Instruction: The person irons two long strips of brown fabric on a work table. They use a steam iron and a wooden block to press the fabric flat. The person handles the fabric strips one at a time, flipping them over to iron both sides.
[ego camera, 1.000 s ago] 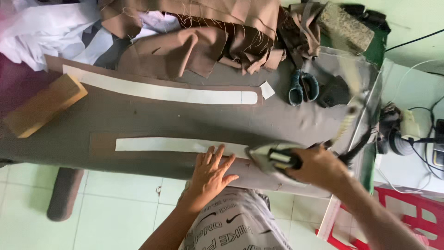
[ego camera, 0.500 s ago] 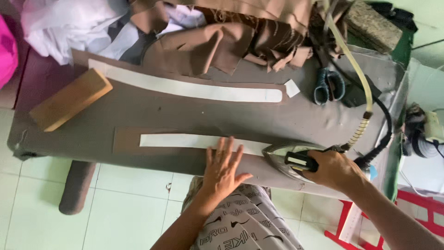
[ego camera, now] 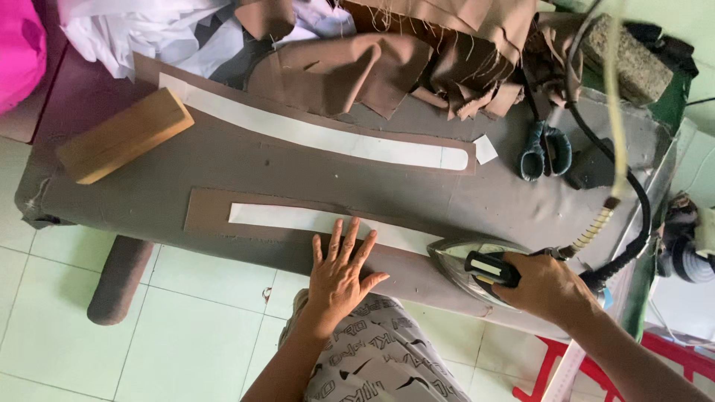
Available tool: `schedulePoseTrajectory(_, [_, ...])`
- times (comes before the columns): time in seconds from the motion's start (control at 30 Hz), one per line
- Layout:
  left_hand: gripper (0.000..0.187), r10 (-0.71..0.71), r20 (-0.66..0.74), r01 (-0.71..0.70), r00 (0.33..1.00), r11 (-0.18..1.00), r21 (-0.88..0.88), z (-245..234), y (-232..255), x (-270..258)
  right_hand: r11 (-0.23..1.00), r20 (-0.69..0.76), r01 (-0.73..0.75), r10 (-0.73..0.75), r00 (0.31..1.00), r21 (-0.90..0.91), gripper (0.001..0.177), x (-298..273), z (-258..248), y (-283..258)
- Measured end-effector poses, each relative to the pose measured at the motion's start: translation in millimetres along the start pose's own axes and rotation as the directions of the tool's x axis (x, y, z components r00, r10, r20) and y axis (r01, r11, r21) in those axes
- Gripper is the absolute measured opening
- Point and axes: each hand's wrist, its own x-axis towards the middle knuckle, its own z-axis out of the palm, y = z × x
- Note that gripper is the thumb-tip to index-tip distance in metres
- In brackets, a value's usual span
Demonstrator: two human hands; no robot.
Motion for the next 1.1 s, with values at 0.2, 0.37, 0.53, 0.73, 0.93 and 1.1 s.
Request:
schedulePoseTrajectory(0.2, [0.096, 0.054, 0.043, -0.055, 0.998, 0.998, 0.035, -11.3, -2.3, 3.1, 0.999, -0.012, -0.045, 0.045, 0.999, -0.005, 0.039, -5.3, -2.4, -5.8])
schedulePoseTrajectory(0.37, [0.088, -0.001, 0.070, 0.011, 0.998, 0.990, -0.142, 13.5, -1.4, 1.6, 0.996, 0.009, -0.067, 0.067, 0.998, -0.054, 0.044, -4.7, -0.4, -4.5])
schedulePoseTrajectory(0.53, [0.087, 0.016, 0.064, -0.009, 0.998, 0.995, -0.098, 16.3, 0.6, -0.9, 1.000, -0.043, 0.014, -0.014, 0.999, 0.005, 0.041, -5.4, 4.5, -2.8])
schedulePoseTrajectory(0.73, [0.080, -0.124, 0.073, 0.132, 0.990, 0.984, -0.122, 7.2, 22.9, 7.2, 0.977, -0.135, 0.196, -0.184, 0.974, 0.083, 0.036, 4.4, 28.4, 14.3])
schedulePoseTrajectory(0.93, [0.086, -0.255, 0.046, 0.257, 0.966, 0.965, -0.042, 12.5, 57.0, 15.8, 0.933, -0.251, 0.347, -0.314, 0.915, 0.099, 0.035, 0.4, 18.2, 15.7])
schedulePoseTrajectory(1.1, [0.087, -0.265, 0.062, 0.264, 0.962, 0.964, 0.028, 15.1, 61.9, 17.0, 0.942, -0.154, 0.327, -0.312, 0.938, 0.081, 0.050, -2.1, 7.2, 14.2])
